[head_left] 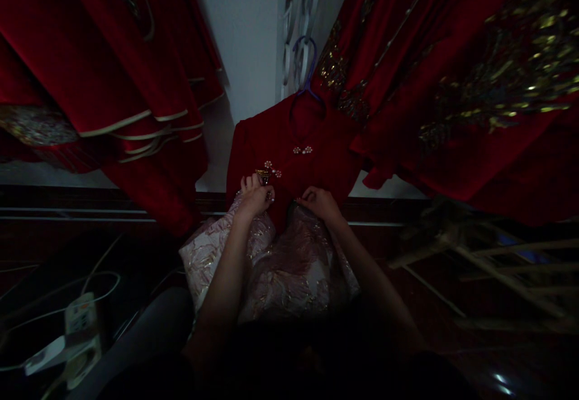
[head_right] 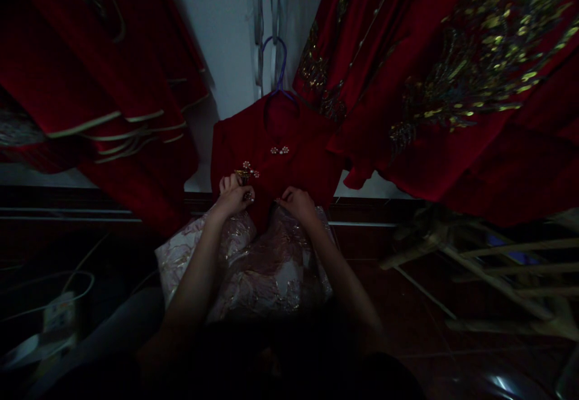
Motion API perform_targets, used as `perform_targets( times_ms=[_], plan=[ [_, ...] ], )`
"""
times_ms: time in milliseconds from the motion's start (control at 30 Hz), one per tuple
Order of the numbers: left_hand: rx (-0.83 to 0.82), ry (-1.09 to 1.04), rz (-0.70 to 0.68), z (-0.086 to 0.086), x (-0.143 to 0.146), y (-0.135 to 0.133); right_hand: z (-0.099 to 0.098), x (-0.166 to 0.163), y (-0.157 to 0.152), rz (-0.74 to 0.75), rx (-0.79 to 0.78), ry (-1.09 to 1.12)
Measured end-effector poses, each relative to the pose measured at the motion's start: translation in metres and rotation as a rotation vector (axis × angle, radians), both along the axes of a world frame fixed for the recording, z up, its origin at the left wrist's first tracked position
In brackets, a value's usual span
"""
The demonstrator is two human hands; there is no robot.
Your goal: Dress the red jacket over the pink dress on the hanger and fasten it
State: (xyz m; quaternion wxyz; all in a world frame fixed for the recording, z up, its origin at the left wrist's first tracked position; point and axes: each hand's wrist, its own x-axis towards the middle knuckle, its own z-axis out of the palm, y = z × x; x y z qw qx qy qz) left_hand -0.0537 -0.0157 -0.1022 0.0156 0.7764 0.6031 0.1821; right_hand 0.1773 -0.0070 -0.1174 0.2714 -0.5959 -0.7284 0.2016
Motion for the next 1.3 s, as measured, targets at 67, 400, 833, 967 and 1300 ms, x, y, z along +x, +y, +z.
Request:
perform_targets(
  times_ms=[67,400,833,967,1300],
  plan=[
    [0.010,-0.037,-0.025,0.002,-0.003,0.002,-0.003,0.002,0.003,0.033,0.008,0.067],
    [-0.219,-0.341,-0.204,0.006,-0.009,0.009,0.009,-0.024,-0.008,0.149,-0.112,0.388],
    [-0.297,-0.375,-0.292,0.008,-0.004,0.007,-0.002,-0.048,-0.017,0.120,0.053,0.291],
    [-0.309,-0.336,-0.278,0.011,-0.003,0.005,-0.005,-0.047,-0.016,0.134,0.084,0.269],
    [-0.288,-0.181,-0.285,0.004,-0.011,0.012,-0.009,-0.048,-0.017,0.140,0.092,0.134]
  ],
)
